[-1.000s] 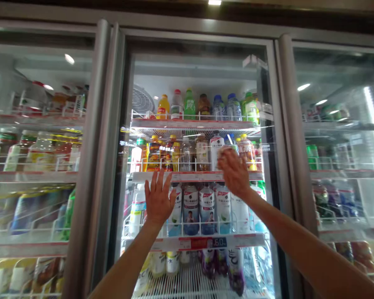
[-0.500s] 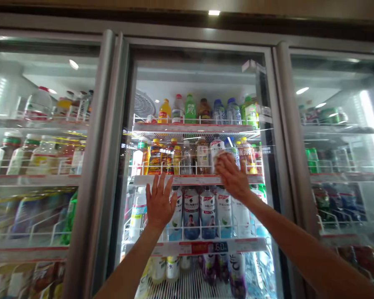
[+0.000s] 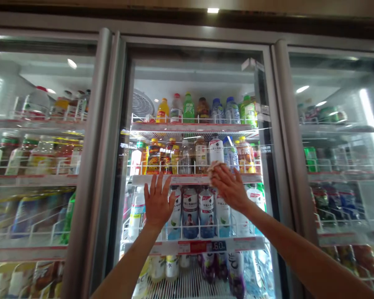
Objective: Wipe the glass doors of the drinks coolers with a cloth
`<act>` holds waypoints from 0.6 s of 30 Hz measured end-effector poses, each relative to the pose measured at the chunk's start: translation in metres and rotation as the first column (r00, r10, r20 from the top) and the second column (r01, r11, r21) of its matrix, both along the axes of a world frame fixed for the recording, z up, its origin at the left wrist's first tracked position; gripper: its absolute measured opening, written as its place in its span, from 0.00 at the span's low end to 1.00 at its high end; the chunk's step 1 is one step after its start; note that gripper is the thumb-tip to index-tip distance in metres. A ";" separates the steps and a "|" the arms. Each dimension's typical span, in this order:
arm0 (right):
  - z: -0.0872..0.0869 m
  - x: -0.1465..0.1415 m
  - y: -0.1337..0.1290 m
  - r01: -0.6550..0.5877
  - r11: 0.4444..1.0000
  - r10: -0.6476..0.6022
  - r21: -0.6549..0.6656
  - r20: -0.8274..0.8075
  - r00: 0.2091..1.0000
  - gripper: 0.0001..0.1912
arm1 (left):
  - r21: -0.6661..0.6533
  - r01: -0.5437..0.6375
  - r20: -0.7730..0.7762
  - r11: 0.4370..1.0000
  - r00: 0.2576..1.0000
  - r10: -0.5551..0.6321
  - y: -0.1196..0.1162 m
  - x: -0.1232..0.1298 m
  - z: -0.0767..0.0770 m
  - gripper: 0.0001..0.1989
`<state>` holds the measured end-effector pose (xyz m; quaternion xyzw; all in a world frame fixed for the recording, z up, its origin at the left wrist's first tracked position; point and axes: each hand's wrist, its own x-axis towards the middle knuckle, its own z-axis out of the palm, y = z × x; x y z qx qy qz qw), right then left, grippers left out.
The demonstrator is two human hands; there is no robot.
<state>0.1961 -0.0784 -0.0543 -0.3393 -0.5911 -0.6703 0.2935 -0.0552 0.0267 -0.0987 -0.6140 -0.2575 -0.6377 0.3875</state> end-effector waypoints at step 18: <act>0.000 0.036 -0.012 0.035 0.996 -0.014 0.087 -0.235 0.972 0.16 | -0.031 0.034 0.011 0.999 0.999 -0.033 0.001 0.001 0.000 0.26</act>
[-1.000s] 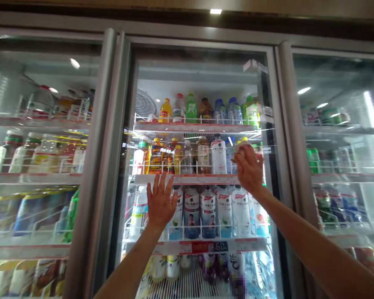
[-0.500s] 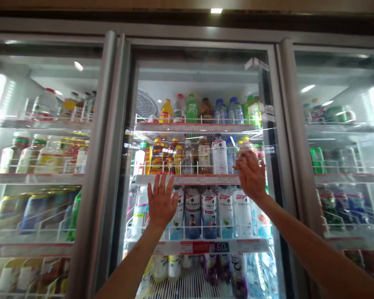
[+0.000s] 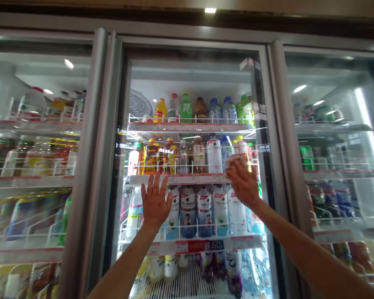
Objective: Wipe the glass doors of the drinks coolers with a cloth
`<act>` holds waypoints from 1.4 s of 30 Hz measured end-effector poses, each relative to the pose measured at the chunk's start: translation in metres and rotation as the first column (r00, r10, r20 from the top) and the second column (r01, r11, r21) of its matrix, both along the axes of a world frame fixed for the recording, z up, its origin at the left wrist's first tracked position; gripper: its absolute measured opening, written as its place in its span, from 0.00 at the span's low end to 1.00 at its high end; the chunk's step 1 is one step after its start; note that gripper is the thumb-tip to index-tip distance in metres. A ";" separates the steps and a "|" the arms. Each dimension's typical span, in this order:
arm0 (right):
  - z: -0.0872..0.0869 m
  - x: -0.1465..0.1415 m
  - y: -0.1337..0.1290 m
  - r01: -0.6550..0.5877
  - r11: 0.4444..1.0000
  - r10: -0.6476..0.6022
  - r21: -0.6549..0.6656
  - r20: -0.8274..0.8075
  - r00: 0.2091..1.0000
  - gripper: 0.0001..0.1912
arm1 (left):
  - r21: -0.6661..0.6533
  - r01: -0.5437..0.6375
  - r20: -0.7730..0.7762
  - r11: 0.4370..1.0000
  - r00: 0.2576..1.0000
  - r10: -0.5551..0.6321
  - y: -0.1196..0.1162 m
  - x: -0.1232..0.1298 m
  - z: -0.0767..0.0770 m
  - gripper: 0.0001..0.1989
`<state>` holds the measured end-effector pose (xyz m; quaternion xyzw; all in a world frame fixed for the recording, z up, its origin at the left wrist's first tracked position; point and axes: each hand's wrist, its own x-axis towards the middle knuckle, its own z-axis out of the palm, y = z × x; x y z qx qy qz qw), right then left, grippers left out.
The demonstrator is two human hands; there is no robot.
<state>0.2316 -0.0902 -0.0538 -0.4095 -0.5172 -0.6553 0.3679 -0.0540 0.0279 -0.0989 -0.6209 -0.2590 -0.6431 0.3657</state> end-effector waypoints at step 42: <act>-0.005 0.041 -0.022 0.011 0.999 -0.020 -0.030 -0.319 0.948 0.31 | 0.022 0.331 -0.122 0.943 0.937 -0.327 -0.068 0.153 0.035 0.26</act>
